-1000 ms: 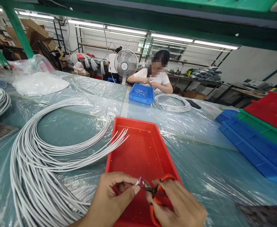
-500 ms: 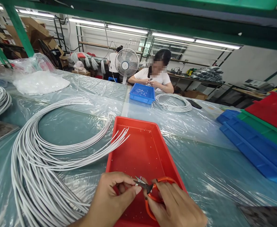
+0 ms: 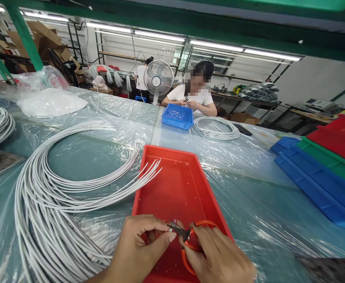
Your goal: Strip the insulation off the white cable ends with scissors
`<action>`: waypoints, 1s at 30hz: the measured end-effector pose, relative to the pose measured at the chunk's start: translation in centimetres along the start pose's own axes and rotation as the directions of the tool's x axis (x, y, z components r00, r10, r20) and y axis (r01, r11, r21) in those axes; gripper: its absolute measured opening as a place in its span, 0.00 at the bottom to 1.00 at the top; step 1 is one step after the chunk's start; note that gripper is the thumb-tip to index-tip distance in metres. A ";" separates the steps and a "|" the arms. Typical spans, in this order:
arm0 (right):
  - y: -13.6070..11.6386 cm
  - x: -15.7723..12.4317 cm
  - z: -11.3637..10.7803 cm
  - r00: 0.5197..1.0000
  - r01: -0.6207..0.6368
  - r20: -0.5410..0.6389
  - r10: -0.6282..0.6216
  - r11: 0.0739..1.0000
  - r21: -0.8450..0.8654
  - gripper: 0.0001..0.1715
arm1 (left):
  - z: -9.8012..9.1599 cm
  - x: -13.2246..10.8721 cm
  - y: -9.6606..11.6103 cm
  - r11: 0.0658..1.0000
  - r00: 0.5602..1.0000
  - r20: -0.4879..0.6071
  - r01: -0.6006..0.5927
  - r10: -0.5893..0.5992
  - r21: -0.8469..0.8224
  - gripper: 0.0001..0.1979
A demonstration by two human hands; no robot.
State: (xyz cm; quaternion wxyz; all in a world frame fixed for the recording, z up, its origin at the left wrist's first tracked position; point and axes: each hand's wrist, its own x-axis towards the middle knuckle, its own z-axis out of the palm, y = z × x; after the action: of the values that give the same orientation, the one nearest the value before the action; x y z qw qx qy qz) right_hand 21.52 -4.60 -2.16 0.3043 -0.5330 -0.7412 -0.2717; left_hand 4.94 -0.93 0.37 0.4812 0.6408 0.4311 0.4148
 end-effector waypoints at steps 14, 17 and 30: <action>-0.2 0.3 -0.3 1.000 0.017 -0.017 -0.015 0.992 0.128 0.14 | -0.1 -0.2 -0.4 0.992 0.996 -0.006 -0.083 0.084 0.098 0.06; -0.5 0.6 -0.4 0.984 -0.176 0.078 0.158 0.906 0.384 0.11 | -0.2 -0.3 -0.4 0.973 0.984 -0.008 -0.176 0.179 0.147 0.05; -1.7 1.9 -1.0 0.639 -0.729 0.555 0.533 0.191 0.657 0.03 | 0.0 -0.6 -1.0 0.659 0.745 0.068 -0.625 0.664 0.418 0.06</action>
State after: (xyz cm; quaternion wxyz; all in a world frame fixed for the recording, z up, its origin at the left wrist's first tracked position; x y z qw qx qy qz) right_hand 19.55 -4.64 -0.19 0.5278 -0.5938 -0.5094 0.3306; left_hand 4.57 -1.37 -0.69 0.1351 0.8189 0.2749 0.4853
